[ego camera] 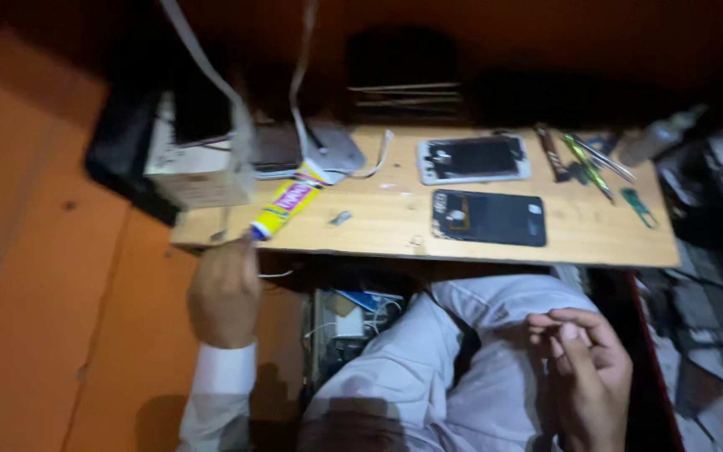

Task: The person cleans the back cover of a smartphone with a cloth, applies glue around the edges, and reattaches the back cover to the phone body. They then use a screwdriver to secure the cover.

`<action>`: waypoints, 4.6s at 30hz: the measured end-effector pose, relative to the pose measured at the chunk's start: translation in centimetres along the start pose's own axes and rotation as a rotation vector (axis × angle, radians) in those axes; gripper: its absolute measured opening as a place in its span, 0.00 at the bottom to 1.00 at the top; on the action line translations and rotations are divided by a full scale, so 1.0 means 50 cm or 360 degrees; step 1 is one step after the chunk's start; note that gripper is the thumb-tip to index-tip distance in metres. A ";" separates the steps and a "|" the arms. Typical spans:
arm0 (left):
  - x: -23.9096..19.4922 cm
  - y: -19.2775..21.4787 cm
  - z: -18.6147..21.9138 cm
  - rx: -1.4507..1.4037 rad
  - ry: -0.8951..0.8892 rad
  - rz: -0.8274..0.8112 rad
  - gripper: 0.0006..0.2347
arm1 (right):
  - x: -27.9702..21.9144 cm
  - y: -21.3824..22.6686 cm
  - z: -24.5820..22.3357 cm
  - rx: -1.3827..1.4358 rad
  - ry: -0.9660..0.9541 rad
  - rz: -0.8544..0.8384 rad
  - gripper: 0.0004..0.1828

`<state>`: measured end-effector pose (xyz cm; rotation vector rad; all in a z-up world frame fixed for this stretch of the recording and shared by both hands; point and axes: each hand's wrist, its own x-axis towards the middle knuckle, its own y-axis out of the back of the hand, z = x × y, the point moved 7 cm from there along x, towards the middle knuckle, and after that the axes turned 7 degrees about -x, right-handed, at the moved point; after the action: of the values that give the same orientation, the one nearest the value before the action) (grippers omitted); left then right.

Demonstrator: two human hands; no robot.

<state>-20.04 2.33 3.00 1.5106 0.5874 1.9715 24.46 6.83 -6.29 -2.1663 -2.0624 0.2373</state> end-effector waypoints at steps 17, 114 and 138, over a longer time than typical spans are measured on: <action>0.015 -0.015 0.102 -0.0297 0.0058 0.0106 0.12 | 0.301 -0.193 -0.253 -0.1717 0.0768 -0.0408 0.12; 0.272 -0.370 0.320 -0.0959 -0.0787 -0.1317 0.33 | -0.009 0.075 -0.105 0.0458 -0.0126 -0.0409 0.48; 0.347 -0.315 0.223 -0.1749 0.0004 -0.0443 0.06 | 0.333 -0.063 -0.194 -0.0321 -0.0359 -0.1287 0.35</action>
<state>-9.74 25.63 7.91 0.6776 -0.2830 1.5997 24.20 23.70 3.56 -1.2453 -2.9882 0.1808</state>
